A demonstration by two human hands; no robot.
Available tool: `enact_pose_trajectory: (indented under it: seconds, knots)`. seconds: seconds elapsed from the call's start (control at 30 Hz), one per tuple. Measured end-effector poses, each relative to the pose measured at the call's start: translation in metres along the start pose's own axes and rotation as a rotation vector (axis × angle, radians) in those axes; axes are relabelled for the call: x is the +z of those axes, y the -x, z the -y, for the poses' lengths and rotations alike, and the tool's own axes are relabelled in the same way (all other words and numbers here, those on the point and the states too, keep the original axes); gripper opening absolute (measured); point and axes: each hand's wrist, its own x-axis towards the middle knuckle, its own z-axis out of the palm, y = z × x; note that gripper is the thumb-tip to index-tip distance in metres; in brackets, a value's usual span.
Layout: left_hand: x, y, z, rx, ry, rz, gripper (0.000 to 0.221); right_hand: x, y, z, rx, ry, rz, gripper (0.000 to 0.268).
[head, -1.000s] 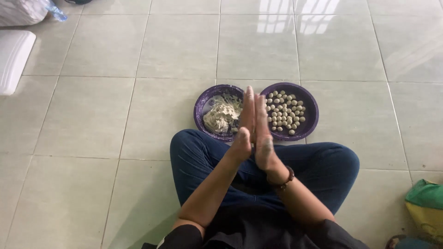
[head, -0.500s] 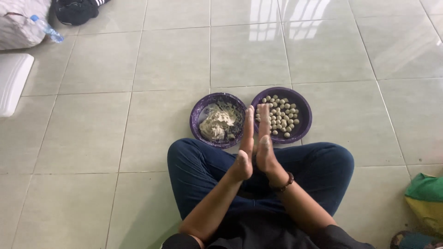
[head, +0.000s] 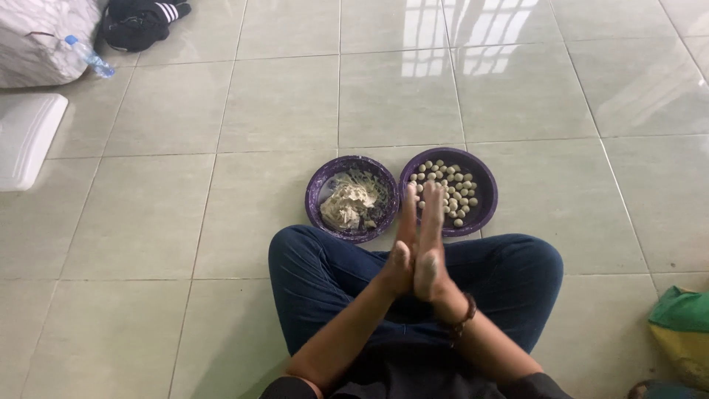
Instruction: Rolling small pieces of dough into balls by hand and placing them in a bowl.
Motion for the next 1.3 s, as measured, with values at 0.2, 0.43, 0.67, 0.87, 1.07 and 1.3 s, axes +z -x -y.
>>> enact_pose_trajectory:
  seconds: [0.2, 0.43, 0.67, 0.87, 1.07, 1.3]
  knots:
    - [-0.006, -0.011, -0.013, 0.020, 0.016, -0.018, 0.094, 0.000, -0.008, -0.002, -0.006, 0.025, -0.018, 0.078]
    - [0.003, 0.004, -0.002, 0.020, -0.120, 0.008, 0.082, -0.010, -0.009, -0.007, 0.008, 0.050, -0.036, 0.081]
    - [-0.010, -0.019, -0.027, 0.108, -0.263, -0.033, 0.074, 0.000, -0.014, 0.022, -0.019, 0.028, -0.001, 0.081]
    - [-0.007, -0.017, -0.022, 0.138, -0.380, -0.039, 0.072, -0.012, -0.024, 0.012, -0.114, 0.186, -0.066, 0.081]
    - [-0.004, 0.000, -0.008, 0.017, 0.010, -0.007, 0.086, -0.010, -0.019, -0.010, -0.038, 0.136, -0.033, 0.082]
    - [-0.009, -0.010, -0.033, -0.125, -0.049, 0.037, 0.096, -0.006, -0.012, -0.012, -0.018, 0.189, -0.034, 0.087]
